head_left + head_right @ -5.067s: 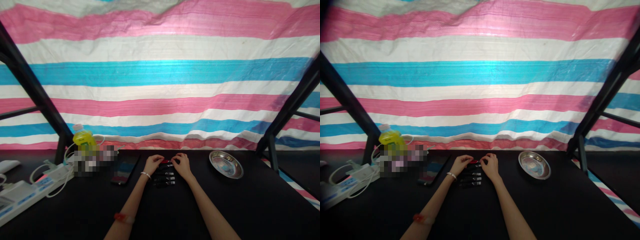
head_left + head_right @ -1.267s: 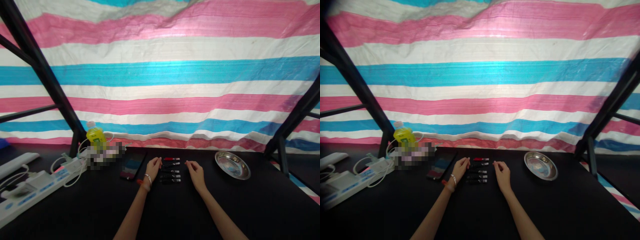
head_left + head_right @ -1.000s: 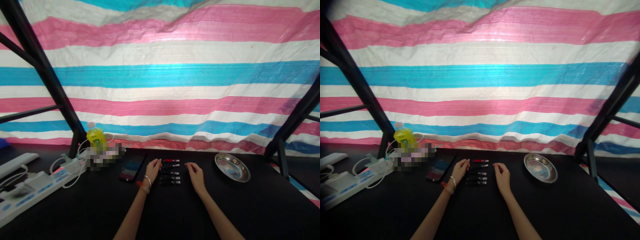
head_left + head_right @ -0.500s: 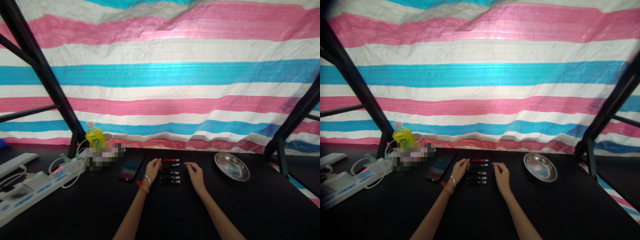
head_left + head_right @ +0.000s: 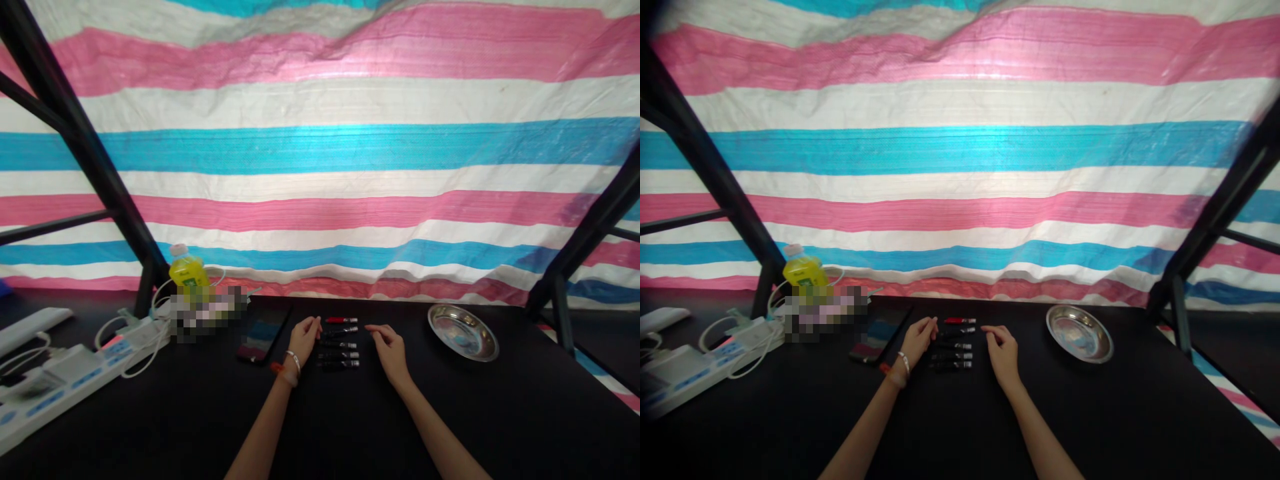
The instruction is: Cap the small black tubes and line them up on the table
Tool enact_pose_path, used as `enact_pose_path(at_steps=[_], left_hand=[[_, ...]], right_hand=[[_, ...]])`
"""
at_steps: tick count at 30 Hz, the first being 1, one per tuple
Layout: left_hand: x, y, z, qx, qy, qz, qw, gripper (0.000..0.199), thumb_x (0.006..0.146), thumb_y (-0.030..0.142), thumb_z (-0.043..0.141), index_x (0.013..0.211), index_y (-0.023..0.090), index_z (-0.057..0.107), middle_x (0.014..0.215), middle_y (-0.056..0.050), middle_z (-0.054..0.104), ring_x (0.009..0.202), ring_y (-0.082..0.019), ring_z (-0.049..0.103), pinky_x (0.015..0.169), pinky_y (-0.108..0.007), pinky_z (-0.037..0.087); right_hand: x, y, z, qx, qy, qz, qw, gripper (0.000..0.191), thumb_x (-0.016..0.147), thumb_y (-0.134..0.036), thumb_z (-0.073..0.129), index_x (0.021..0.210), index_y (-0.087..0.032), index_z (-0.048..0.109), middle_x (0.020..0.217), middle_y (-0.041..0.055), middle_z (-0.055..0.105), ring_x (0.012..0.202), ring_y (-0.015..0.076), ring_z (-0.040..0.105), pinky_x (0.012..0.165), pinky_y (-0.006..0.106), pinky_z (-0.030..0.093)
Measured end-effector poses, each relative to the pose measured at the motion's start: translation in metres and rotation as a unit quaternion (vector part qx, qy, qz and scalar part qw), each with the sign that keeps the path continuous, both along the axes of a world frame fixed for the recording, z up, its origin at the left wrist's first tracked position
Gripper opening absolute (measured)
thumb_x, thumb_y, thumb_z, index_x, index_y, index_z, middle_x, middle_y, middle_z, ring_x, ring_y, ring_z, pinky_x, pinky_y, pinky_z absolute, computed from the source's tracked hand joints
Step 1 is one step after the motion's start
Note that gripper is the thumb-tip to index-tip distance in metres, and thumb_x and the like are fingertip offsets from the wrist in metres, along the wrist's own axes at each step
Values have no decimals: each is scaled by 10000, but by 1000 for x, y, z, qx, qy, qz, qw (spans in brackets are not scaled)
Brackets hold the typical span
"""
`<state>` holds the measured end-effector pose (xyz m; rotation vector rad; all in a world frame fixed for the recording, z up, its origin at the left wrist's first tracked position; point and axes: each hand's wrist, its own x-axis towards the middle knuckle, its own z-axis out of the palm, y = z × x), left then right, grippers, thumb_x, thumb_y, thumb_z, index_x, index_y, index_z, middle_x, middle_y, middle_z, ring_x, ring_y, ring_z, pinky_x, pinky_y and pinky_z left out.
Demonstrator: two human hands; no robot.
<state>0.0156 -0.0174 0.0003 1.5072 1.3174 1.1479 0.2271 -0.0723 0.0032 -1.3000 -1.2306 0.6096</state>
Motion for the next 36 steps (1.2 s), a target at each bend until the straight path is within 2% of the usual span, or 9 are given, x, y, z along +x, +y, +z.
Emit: enact_pose_path(at_steps=[5, 8, 11, 16, 24, 36], left_hand=[[1, -2, 7, -31, -36, 4, 999, 460, 707, 618, 467, 571, 179, 481, 446, 64, 427, 330, -51, 313, 353, -196, 211], [2, -3, 10, -39, -64, 7, 997, 464, 687, 626, 478, 571, 177, 479, 445, 66, 427, 316, -45, 309, 342, -191, 196], [1, -4, 12, -36, -81, 12, 996, 463, 680, 621, 490, 569, 172, 487, 446, 62, 436, 313, -41, 316, 339, -187, 200], [1, -5, 16, -30, -108, 22, 993, 460, 674, 612, 512, 568, 165, 492, 449, 62, 441, 310, -34, 320, 332, -175, 203], [0, -7, 18, -25, -120, 30, 992, 442, 681, 592, 526, 585, 161, 494, 467, 60, 450, 318, -32, 333, 325, -170, 197], [0, -7, 19, -20, -110, 30, 993, 452, 680, 600, 525, 568, 163, 492, 457, 55, 450, 318, -36, 334, 331, -174, 198]], right_hand=[[-3, -1, 2, 8, -10, 11, 1000, 225, 746, -323, 558, 816, -173, 710, 712, 20, 561, 572, 133, 471, 561, 265, 386], [-8, -4, 7, 24, -28, 40, 999, 196, 722, -341, 616, 809, -182, 693, 653, -12, 480, 533, 115, 417, 509, 247, 347], [-13, -12, 11, 47, -94, 97, 990, 159, 686, -337, 667, 774, -205, 681, 610, -33, 432, 538, 113, 409, 500, 235, 327], [-20, -25, 17, 60, -231, 172, 956, 147, 666, -330, 694, 766, -225, 670, 679, -25, 503, 564, 106, 467, 531, 227, 351], [-23, -30, 21, 24, -282, 187, 941, 111, 665, -305, 699, 735, -235, 647, 772, -16, 551, 635, 124, 529, 568, 231, 375], [-22, -27, 16, 21, -263, 192, 945, 85, 691, -300, 685, 765, -261, 671, 813, -8, 561, 661, 140, 550, 603, 259, 407]])
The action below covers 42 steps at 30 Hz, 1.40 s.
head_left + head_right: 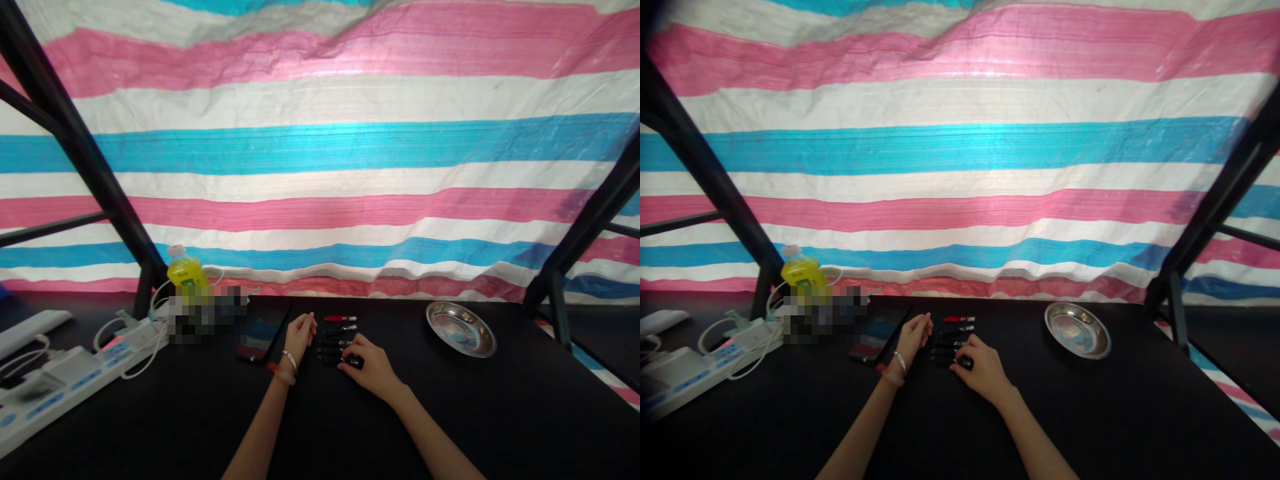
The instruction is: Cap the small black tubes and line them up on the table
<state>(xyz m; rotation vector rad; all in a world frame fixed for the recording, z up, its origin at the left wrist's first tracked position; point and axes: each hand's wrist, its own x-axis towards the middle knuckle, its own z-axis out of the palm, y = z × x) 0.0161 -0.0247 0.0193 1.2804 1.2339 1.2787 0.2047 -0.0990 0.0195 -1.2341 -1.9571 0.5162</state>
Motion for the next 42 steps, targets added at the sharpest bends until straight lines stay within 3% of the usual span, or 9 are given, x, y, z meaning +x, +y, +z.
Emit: enact_pose_path(at_steps=[5, 8, 10, 16, 19, 24, 27, 33, 42], left_hand=[[3, -4, 2, 12, 4, 8, 1000, 449, 697, 595, 516, 562, 168, 488, 446, 59, 435, 330, -43, 325, 349, -182, 206], [4, -5, 1, 15, 0, 17, 1000, 456, 705, 604, 510, 567, 170, 489, 431, 63, 411, 337, -49, 315, 356, -186, 204], [4, -5, 1, 25, 4, 34, 999, 466, 717, 615, 493, 566, 174, 484, 424, 65, 390, 348, -55, 308, 364, -191, 206], [9, -17, 12, 103, 80, 93, 987, 454, 797, 569, 429, 559, 185, 467, 462, 52, 362, 450, -90, 359, 454, -214, 283], [18, -31, 17, 125, 131, 84, 980, 405, 828, 527, 414, 616, 191, 496, 491, 49, 383, 469, -98, 368, 469, -218, 287], [39, -56, 21, 196, 189, 5, 962, 285, 827, 415, 486, 989, 199, 576, 647, 29, 525, 500, -98, 415, 524, -220, 352], [48, -66, 21, 207, 203, -53, 956, 315, 822, 387, 506, 1069, 202, 570, 647, 25, 552, 481, -99, 430, 513, -222, 364], [51, -69, 21, 214, 194, -69, 955, 222, 820, 370, 520, 942, 216, 622, 770, -20, 650, 574, -125, 548, 599, -235, 423], [49, -60, 17, 252, 248, -1, 935, 188, 819, 332, 525, 741, 186, 612, 584, 23, 572, 467, -82, 442, 483, -206, 356]], right_hand=[[-2, 3, -1, -22, 94, -7, 995, 112, 695, -335, 685, 745, -236, 676, 805, 1, 574, 652, 134, 531, 592, 258, 402], [-6, 8, -4, -99, 239, -20, 966, 202, 671, -385, 709, 701, -195, 649, 652, -17, 553, 518, 94, 448, 486, 230, 346], [-9, 12, -5, -183, 367, -14, 912, 276, 661, -436, 713, 699, -182, 613, 560, -39, 519, 428, 66, 375, 401, 206, 274], [-1, 15, 2, -362, 638, 64, 677, 327, 680, -442, 716, 725, -153, 570, 486, -99, 372, 346, 5, 178, 307, 156, 125], [6, 15, 5, -396, 670, 113, 618, 280, 732, -402, 690, 745, -151, 566, 464, -120, 298, 339, 8, 139, 296, 148, 109], [6, 13, 3, -459, 643, 130, 599, 303, 751, -434, 665, 683, -158, 559, 388, -139, 229, 317, 15, 100, 290, 154, 91], [3, 10, 0, -489, 617, 130, 603, 387, 720, -426, 696, 547, -168, 464, 358, -133, 240, 314, 7, 114, 291, 143, 94], [-1, 10, -4, -475, 622, 126, 610, 293, 673, -345, 750, 626, -161, 527, 369, -132, 308, 312, 3, 135, 286, 128, 107], [6, 22, -10, -441, 677, 96, 581, 231, 725, -331, 712, 766, -127, 611, 403, -126, 348, 292, 0, 174, 269, 132, 124]])
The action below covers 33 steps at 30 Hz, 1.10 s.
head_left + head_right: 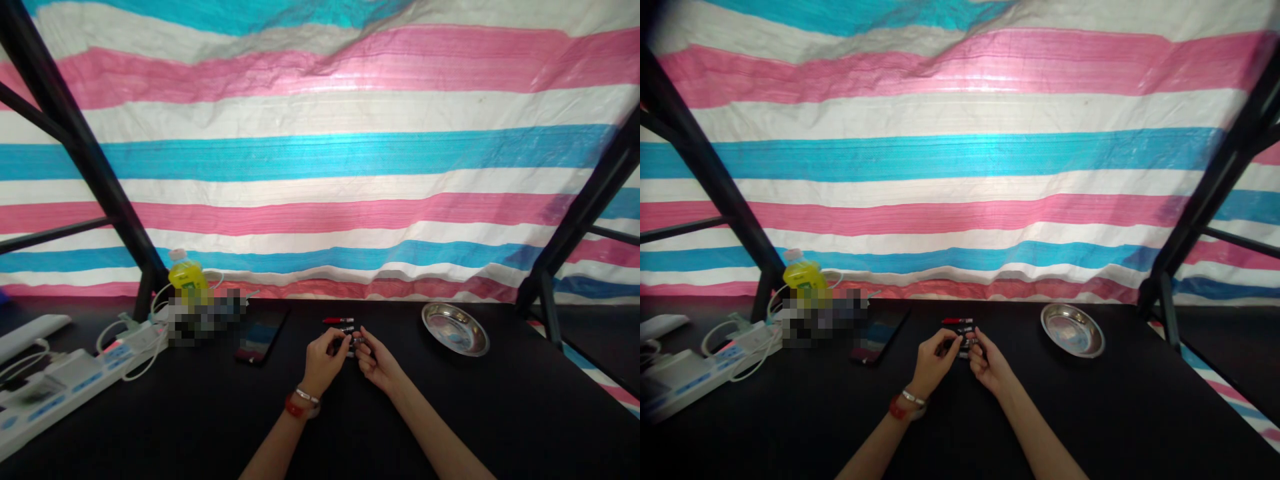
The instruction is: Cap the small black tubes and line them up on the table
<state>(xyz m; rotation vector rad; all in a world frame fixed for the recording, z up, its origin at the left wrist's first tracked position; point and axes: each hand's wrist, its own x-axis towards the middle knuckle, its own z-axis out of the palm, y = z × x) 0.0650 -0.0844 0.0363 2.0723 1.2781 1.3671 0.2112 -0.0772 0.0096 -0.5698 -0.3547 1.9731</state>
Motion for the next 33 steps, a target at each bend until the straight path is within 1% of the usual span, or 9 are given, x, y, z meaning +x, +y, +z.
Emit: enact_pose_path(at_steps=[3, 6, 9, 13, 17, 20, 23, 27, 33], left_hand=[[-1, 0, 0, 19, 24, -7, 1000, 170, 821, 301, 530, 758, 176, 627, 642, 11, 621, 485, -75, 457, 491, -197, 372], [-3, -1, -1, 30, 27, -10, 999, 149, 809, 282, 557, 825, 177, 661, 729, -9, 670, 501, -75, 479, 508, -198, 406], [-7, -2, -1, 28, 29, -10, 999, 161, 791, 289, 592, 861, 192, 700, 697, -16, 662, 529, -92, 503, 536, -212, 434], [-13, -3, 0, -8, 55, -45, 997, 159, 785, 316, 611, 848, 232, 732, 605, -7, 631, 592, -123, 531, 574, -230, 444], [-18, -2, -1, -39, 73, -53, 995, 156, 765, 328, 638, 864, 256, 735, 690, -13, 683, 651, -135, 558, 612, -244, 463], [-24, -2, -2, -57, 75, -48, 994, 145, 749, 334, 655, 834, 253, 739, 745, -21, 706, 694, -149, 577, 644, -260, 476], [-31, -5, -4, -77, 88, -61, 991, 141, 725, 329, 680, 824, 249, 741, 759, -24, 713, 726, -165, 584, 672, -281, 478], [-37, -9, -5, -97, 114, -77, 986, 211, 678, 307, 722, 884, 262, 733, 848, -22, 723, 792, -184, 593, 745, -314, 468], [-36, -10, -1, -113, 164, -80, 977, 195, 669, 277, 713, 864, 273, 733, 876, -13, 732, 850, -210, 595, 799, -356, 432]], right_hand=[[3, 3, -1, 1, 9, -18, 1000, 210, 746, -319, 695, 784, -131, 609, 415, -121, 362, 294, 3, 189, 269, 132, 142], [7, 6, -2, 10, 20, -32, 999, 164, 768, -284, 675, 794, -138, 603, 435, -114, 376, 301, 4, 208, 274, 128, 159], [13, 9, -3, 14, 20, -55, 998, 130, 790, -263, 648, 786, -144, 598, 434, -112, 371, 301, 8, 213, 274, 129, 159], [22, 12, -3, 17, 12, -81, 996, 124, 798, -250, 624, 752, -139, 592, 431, -104, 380, 301, 12, 223, 276, 133, 160], [31, 14, -2, 22, 11, -92, 995, 147, 776, -252, 635, 703, -139, 574, 427, -98, 383, 307, 18, 246, 281, 142, 151], [35, 16, -4, 31, 18, -91, 995, 188, 784, -264, 619, 652, -156, 540, 398, -107, 331, 306, 26, 235, 289, 147, 153], [37, 18, -5, 37, 25, -93, 995, 240, 796, -276, 597, 606, -168, 499, 376, -114, 276, 302, 31, 212, 293, 155, 141], [35, 18, -4, 33, 22, -100, 994, 284, 799, -286, 582, 571, -177, 453, 385, -109, 278, 310, 33, 217, 301, 153, 147], [33, 15, -1, 11, 5, -133, 991, 199, 791, -263, 555, 620, -170, 510, 409, -93, 331, 319, 38, 238, 312, 157, 178]])
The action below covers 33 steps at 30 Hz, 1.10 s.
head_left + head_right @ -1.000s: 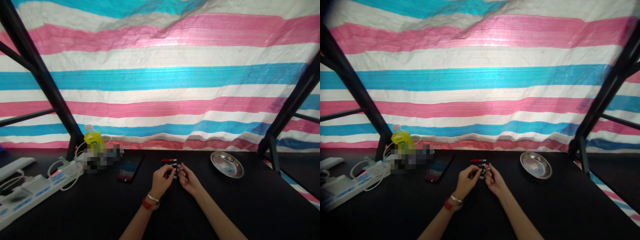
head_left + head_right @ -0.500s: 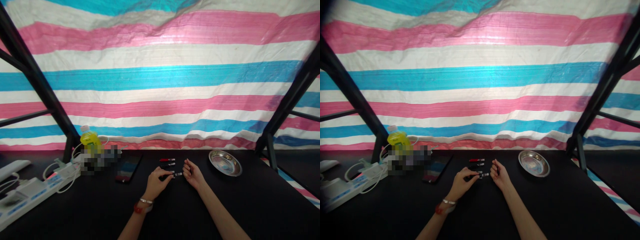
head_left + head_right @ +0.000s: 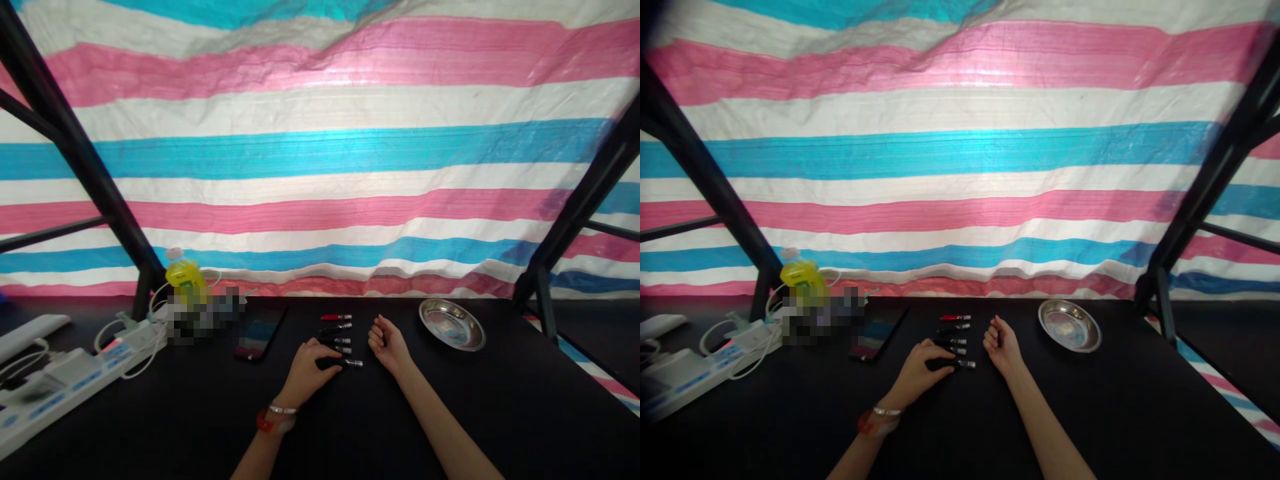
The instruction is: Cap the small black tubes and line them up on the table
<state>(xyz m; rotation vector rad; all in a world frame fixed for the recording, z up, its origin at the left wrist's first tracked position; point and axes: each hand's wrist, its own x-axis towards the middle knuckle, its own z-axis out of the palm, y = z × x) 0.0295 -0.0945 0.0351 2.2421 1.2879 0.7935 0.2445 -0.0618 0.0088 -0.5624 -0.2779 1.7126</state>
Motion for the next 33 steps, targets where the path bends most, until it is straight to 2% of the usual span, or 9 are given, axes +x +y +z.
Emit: enact_pose_path(at_steps=[5, 10, 15, 20, 26, 33], left_hand=[[1, -1, 3, 17, 16, 11, 1000, 202, 671, 265, 700, 871, 274, 726, 894, -10, 731, 868, -215, 593, 794, -361, 414], [0, -2, 4, 29, 23, 22, 999, 177, 701, 261, 668, 871, 264, 718, 911, -13, 728, 876, -215, 592, 800, -366, 402], [0, -2, 3, 42, 22, 18, 999, 158, 723, 253, 643, 866, 258, 711, 907, -15, 726, 871, -214, 598, 791, -362, 407], [0, -1, -1, 57, 3, 16, 998, 146, 728, 227, 637, 854, 252, 706, 903, -15, 719, 861, -210, 605, 780, -362, 408], [0, -2, 0, 63, -2, 22, 998, 154, 695, 209, 670, 838, 255, 702, 883, 2, 711, 862, -200, 608, 791, -349, 413], [1, -3, 1, 65, 13, 22, 998, 147, 697, 232, 674, 843, 234, 694, 886, -16, 698, 872, -212, 604, 837, -383, 417]], right_hand=[[-2, -1, -1, -31, 1, -41, 999, 92, 757, -219, 537, 749, -146, 592, 470, -57, 439, 338, 47, 299, 323, 164, 217], [-5, 1, -7, -61, -29, -81, 994, 142, 707, -105, 521, 807, -143, 615, 513, -23, 531, 375, 59, 390, 364, 171, 296], [-8, 5, -18, -22, -85, -100, 991, 83, 688, -136, 583, 760, -175, 601, 524, -13, 571, 391, 75, 440, 394, 198, 343], [-13, 6, -26, -4, -107, -139, 984, 94, 680, -199, 638, 763, -191, 593, 522, -14, 586, 358, 74, 426, 349, 195, 303], [-18, 3, -22, 30, -134, -155, 978, 178, 685, -317, 670, 766, -191, 574, 486, -42, 549, 286, 35, 319, 300, 166, 161], [-26, -6, -7, 35, -198, -143, 969, 311, 644, -445, 692, 762, -185, 568, 378, -137, 324, 260, 10, 182, 298, 143, 77]])
